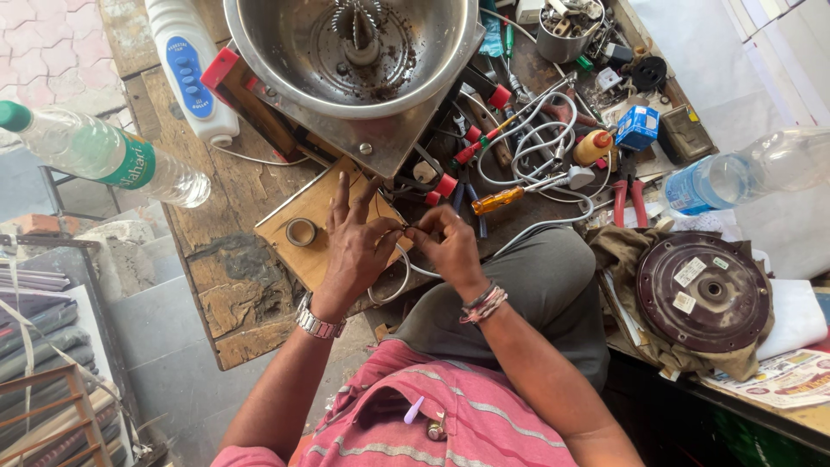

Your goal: The person works at a cluttered workbench, handling wires and electrical components. They strip wire ends, twist connections, and wrap them with electrical tape. The person also picks up and sets down small parts and tools while assembling or repairing an electrical device.

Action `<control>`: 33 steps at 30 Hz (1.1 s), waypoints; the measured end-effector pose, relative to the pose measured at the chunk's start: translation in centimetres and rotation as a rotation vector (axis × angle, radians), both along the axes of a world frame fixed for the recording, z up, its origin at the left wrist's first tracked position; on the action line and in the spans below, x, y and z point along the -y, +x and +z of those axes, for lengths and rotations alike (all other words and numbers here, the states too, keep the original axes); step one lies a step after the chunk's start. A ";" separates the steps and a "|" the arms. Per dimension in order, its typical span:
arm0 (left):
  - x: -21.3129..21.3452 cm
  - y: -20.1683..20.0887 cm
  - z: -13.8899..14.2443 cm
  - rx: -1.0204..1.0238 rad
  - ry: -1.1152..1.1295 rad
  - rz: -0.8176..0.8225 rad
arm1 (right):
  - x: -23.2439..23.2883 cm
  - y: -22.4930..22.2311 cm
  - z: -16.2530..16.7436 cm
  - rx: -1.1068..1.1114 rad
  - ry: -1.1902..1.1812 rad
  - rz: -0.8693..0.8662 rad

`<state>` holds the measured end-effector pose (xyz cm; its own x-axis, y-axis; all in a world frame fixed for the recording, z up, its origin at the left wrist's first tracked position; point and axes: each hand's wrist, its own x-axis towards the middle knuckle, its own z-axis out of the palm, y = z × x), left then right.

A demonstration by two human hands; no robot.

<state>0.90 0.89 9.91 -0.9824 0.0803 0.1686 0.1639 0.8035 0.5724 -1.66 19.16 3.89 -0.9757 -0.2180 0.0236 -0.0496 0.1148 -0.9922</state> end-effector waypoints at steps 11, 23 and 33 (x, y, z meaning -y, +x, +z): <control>-0.5 -0.2 -0.9 -0.168 -0.120 -0.019 | -0.2 -0.7 1.9 -0.560 0.393 0.087; 0.0 -0.4 -0.7 -0.179 0.035 0.026 | 0.4 0.1 3.4 -0.719 0.477 -0.042; 0.0 -0.2 -0.6 -0.170 0.050 0.048 | -0.8 -0.7 -0.8 0.054 -0.026 0.019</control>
